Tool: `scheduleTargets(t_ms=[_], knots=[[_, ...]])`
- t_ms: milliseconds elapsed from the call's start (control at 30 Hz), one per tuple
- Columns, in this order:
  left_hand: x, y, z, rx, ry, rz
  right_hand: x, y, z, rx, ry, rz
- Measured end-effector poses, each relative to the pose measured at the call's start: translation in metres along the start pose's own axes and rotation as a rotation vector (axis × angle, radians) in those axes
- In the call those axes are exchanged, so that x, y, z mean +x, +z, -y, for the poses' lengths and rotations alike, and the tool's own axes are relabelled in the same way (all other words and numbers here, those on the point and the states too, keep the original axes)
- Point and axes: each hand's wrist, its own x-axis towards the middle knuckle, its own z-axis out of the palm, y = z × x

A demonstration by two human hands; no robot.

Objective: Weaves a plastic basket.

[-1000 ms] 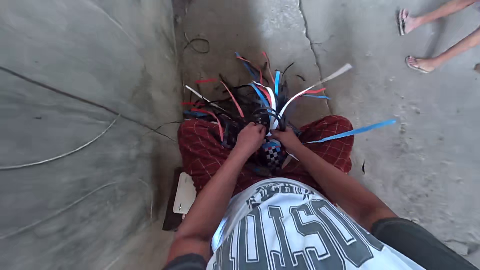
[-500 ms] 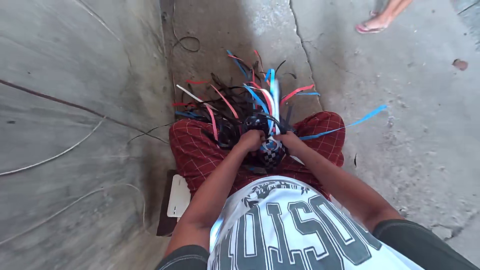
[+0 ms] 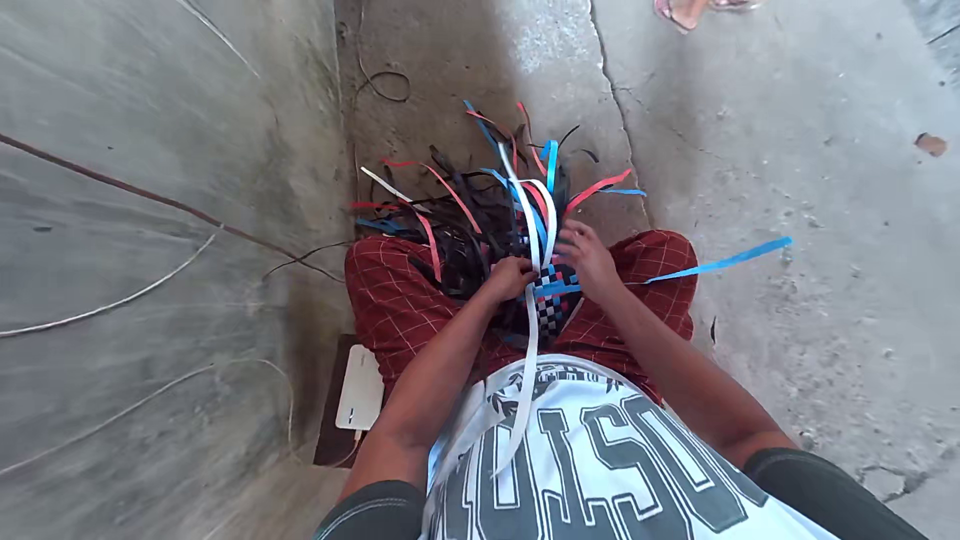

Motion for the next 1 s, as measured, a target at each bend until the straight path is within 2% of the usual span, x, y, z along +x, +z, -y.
scheduleTargets(t_ms=[100,167,233,367,467,567,667,733,800,867,933,1000], knots=[[0.003,0.005,0.0,-0.07,-0.075,-0.03,-0.012,-0.004,-0.019,-0.003,0.044,0.014],[0.004,0.009,-0.004,-0.091,-0.15,-0.072,-0.017,-0.007,-0.019,-0.148,0.09,0.113],[0.007,0.011,-0.007,-0.056,-0.185,-0.075,-0.01,-0.006,-0.017,-0.412,0.134,0.218],[0.008,0.017,-0.011,0.084,-0.133,-0.121,0.012,0.003,-0.005,-1.108,0.048,0.411],[0.003,0.019,-0.016,0.227,-0.077,-0.2,0.023,0.011,-0.007,-1.265,-0.012,0.422],[0.003,0.019,-0.015,0.274,-0.039,-0.248,0.031,0.007,-0.01,-1.172,-0.106,0.407],[0.003,0.017,-0.013,0.249,-0.061,-0.266,0.034,-0.016,-0.011,-0.931,-0.208,0.421],[0.004,0.014,-0.013,0.225,-0.082,-0.247,0.027,-0.039,-0.004,-0.652,-0.191,0.342],[0.006,0.013,-0.01,0.214,-0.102,-0.236,0.017,-0.061,0.001,-0.208,-0.206,0.189],[0.009,0.014,-0.008,0.18,-0.108,-0.248,0.016,-0.072,0.004,0.133,-0.299,0.234],[0.008,0.018,-0.008,0.108,-0.045,-0.321,0.012,-0.067,0.008,0.036,-0.322,0.338],[0.004,0.022,-0.011,0.032,0.047,-0.421,0.008,-0.045,0.015,-0.355,-0.281,0.436]])
